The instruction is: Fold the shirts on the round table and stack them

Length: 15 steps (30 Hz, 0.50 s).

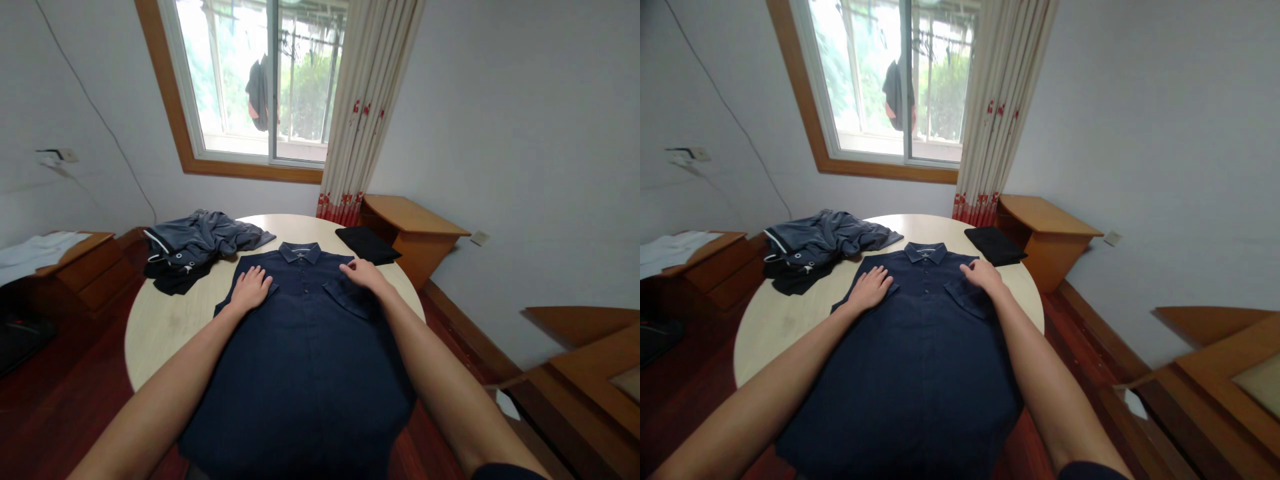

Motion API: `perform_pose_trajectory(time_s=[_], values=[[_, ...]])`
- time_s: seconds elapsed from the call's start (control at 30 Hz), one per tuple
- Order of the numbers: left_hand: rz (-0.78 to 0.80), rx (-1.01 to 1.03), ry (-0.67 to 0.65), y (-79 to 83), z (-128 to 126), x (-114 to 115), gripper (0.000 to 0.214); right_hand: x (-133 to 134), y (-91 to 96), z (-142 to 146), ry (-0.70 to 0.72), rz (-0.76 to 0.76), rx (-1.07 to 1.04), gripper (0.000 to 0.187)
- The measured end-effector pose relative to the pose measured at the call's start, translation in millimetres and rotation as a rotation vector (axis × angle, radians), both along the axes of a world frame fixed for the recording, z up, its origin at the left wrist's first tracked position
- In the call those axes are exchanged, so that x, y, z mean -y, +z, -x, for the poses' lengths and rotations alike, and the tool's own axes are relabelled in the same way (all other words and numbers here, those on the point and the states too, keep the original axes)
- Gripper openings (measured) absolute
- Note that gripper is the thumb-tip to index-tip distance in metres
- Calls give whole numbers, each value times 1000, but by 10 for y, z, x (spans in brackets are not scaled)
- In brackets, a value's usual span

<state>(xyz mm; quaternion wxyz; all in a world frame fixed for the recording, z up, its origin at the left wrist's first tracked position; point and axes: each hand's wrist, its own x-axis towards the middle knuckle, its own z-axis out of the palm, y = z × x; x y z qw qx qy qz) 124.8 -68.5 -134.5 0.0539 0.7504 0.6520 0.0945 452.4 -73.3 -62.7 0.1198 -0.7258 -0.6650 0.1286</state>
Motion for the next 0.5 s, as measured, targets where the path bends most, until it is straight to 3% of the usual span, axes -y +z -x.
perform_pose_trajectory(time_s=[0.1, 0.2, 0.4, 0.5], values=[[8, 4, -5, 2, -8, 9, 64, -9, -361, 42, 53, -5, 174, 62], [12, 8, -13, 13, -19, 19, 64, -12, -602, 25, 21, -2, 223, 70], [-69, 10, -5, 79, 139, -52, 66, -135, -660, -52, -9, 29, 235, 75], [-10, -54, 12, 68, 268, -107, 68, -192, -649, -73, -20, 32, 225, 77]])
